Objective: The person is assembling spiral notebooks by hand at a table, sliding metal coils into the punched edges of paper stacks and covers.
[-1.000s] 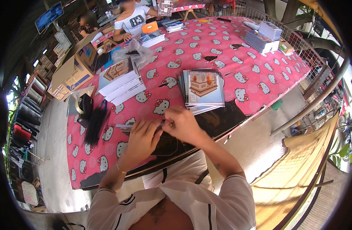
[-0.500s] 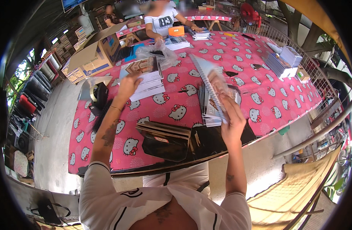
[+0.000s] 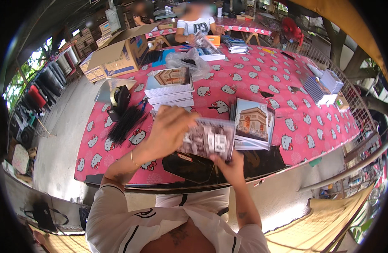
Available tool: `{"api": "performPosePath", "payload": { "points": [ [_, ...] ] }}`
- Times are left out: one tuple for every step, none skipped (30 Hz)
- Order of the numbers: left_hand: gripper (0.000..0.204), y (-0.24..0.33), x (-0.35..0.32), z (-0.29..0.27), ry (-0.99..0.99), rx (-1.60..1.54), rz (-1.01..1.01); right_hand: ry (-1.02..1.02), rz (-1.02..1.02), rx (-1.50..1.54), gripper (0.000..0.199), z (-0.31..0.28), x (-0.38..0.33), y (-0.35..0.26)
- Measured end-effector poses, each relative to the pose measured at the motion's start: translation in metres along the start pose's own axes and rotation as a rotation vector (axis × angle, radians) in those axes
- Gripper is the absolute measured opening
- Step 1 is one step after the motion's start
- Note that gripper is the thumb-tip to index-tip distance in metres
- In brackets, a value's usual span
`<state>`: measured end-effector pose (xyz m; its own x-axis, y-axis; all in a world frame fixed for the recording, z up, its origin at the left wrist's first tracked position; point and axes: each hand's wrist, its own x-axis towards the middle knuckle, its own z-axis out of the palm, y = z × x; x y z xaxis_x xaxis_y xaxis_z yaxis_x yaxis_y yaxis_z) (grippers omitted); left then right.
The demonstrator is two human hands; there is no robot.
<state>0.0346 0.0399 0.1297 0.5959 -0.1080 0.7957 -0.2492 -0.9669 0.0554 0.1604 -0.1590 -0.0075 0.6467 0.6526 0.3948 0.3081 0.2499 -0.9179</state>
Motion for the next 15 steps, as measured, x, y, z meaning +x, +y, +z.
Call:
{"api": "performPosePath", "payload": {
  "points": [
    [0.03, 0.006, -0.002, 0.001, -0.044, -0.001, 0.009, 0.028, 0.024, 0.03, 0.033, 0.004, -0.011, 0.005],
    [0.031, 0.011, -0.003, 0.001, -0.088, -0.004, 0.018, 0.041, 0.045, 0.004, 0.023, 0.006, -0.017, 0.01],
    [0.031, 0.015, -0.005, 0.0, -0.139, -0.01, 0.024, 0.05, 0.055, 0.048, 0.022, 0.008, -0.02, 0.014],
    [0.031, 0.016, -0.003, 0.0, -0.152, -0.008, 0.047, 0.06, 0.065, 0.09, 0.021, 0.01, -0.021, 0.019],
    [0.03, 0.017, 0.001, 0.0, -0.164, 0.012, 0.051, 0.07, 0.075, 0.132, 0.02, 0.013, -0.022, 0.024],
    [0.029, 0.017, 0.005, 0.0, -0.176, 0.028, 0.056, 0.102, 0.046, 0.127, 0.017, 0.017, -0.018, 0.026],
    [0.029, 0.018, 0.008, 0.0, -0.187, 0.045, 0.06, 0.091, 0.08, 0.137, 0.017, 0.017, -0.016, 0.025],
    [0.027, 0.017, 0.008, 0.001, -0.199, 0.052, 0.062, 0.082, 0.114, 0.147, 0.017, 0.017, -0.016, 0.023],
    [0.026, 0.017, 0.01, 0.001, -0.208, 0.061, 0.069, 0.075, 0.141, 0.157, 0.017, 0.016, -0.013, 0.02],
    [0.025, 0.017, 0.012, 0.001, -0.217, 0.07, 0.076, 0.039, 0.118, 0.145, 0.021, 0.014, -0.013, 0.024],
    [0.025, 0.016, 0.01, 0.002, -0.239, 0.06, 0.077, 0.004, 0.095, 0.133, 0.026, 0.01, -0.013, 0.031],
    [0.024, 0.014, 0.005, 0.003, -0.265, 0.049, 0.078, -0.029, 0.073, 0.124, 0.03, 0.008, -0.014, 0.036],
    [0.024, 0.011, -0.002, 0.003, -0.29, 0.047, 0.076, -0.017, 0.065, 0.189, 0.037, 0.012, -0.014, 0.031],
    [0.028, 0.007, -0.015, 0.005, -0.297, 0.095, 0.058, -0.006, 0.057, 0.254, 0.045, 0.017, -0.014, 0.024],
    [0.032, 0.004, -0.034, 0.008, -0.303, 0.14, 0.038, 0.006, 0.049, 0.316, 0.052, 0.023, -0.014, 0.019]
  ]
}}
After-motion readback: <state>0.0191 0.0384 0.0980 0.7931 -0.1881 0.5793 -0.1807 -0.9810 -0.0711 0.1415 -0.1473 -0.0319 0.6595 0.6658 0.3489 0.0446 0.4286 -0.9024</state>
